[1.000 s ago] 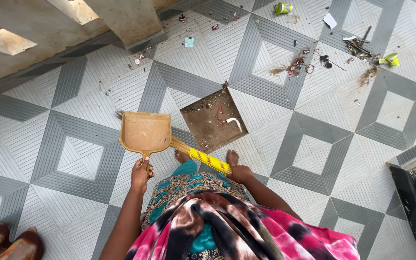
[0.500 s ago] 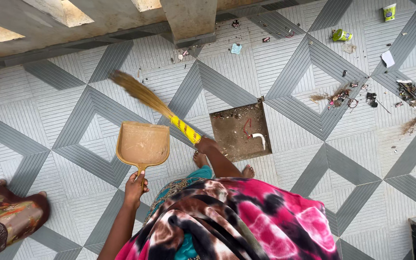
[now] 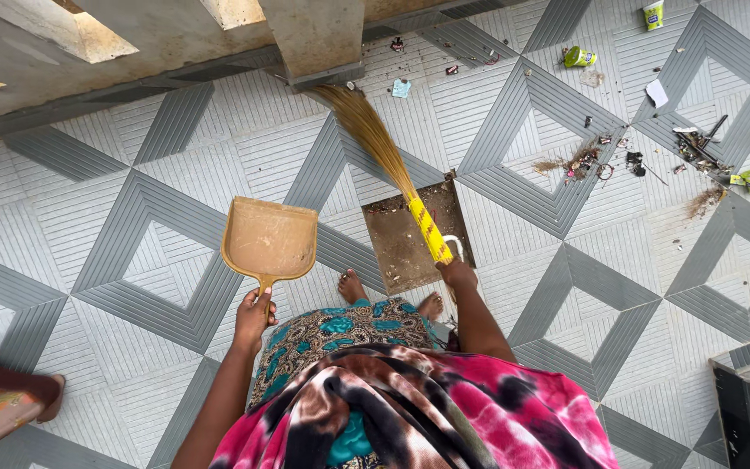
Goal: The person sweeps debris across a tiled floor using a broom, then places a dustpan inside a floor opening and sweeps the debris into the dustpan.
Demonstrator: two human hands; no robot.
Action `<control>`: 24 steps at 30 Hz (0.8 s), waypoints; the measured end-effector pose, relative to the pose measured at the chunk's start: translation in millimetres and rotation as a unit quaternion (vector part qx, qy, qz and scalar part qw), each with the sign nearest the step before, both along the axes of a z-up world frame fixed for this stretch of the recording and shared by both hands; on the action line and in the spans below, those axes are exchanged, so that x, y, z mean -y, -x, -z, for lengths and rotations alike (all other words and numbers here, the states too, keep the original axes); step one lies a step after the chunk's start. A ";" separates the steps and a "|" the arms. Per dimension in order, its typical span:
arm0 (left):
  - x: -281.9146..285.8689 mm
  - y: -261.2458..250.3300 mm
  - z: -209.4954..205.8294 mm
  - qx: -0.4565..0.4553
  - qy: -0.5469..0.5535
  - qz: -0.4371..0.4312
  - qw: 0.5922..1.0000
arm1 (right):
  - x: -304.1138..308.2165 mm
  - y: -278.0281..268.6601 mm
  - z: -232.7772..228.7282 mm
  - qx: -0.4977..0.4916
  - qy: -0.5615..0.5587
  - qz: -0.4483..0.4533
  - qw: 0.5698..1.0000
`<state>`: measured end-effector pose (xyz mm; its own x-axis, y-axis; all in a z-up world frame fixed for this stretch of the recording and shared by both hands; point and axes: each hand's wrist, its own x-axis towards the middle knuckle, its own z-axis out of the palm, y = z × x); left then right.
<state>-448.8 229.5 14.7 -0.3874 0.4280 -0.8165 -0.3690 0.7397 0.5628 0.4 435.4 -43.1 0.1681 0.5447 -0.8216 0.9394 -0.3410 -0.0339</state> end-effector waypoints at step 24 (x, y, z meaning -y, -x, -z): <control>-51.8 -48.9 -11.2 0.026 -0.025 0.063 0.997 | -23.8 -9.6 3.3 -0.093 -0.067 0.064 0.991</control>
<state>-399.9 281.3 25.9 -0.2855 0.5116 -0.8104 -0.3041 0.7535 0.5828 10.0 459.3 -46.4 0.0946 0.6356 -0.7662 0.8623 -0.4370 -0.2561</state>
